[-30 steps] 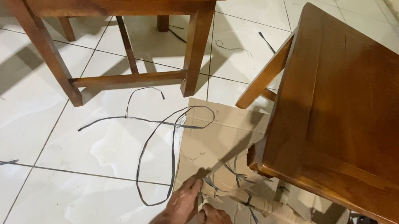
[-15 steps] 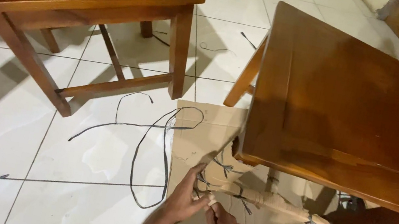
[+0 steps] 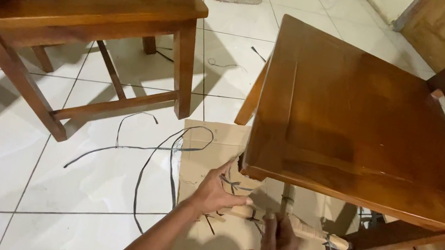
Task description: Wrapping a wooden chair leg with protective cardboard and securing it with plastic straps
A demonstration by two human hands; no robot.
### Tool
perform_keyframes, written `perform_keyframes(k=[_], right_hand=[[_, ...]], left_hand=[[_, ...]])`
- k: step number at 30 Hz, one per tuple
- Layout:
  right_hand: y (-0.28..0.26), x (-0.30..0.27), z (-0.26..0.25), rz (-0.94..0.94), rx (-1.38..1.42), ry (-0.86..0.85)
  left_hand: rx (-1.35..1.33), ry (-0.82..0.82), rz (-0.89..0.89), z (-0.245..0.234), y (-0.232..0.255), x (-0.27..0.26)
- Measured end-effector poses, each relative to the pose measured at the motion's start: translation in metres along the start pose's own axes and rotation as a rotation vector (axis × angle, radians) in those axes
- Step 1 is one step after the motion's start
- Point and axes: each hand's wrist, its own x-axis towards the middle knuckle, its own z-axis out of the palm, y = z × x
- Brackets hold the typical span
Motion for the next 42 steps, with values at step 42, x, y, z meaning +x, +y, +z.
perform_keyframes(k=[42], right_hand=[[-0.178, 0.015, -0.063, 0.129, 0.746, 0.306]], left_hand=[[-0.005, -0.209, 0.170, -0.028, 0.054, -0.019]])
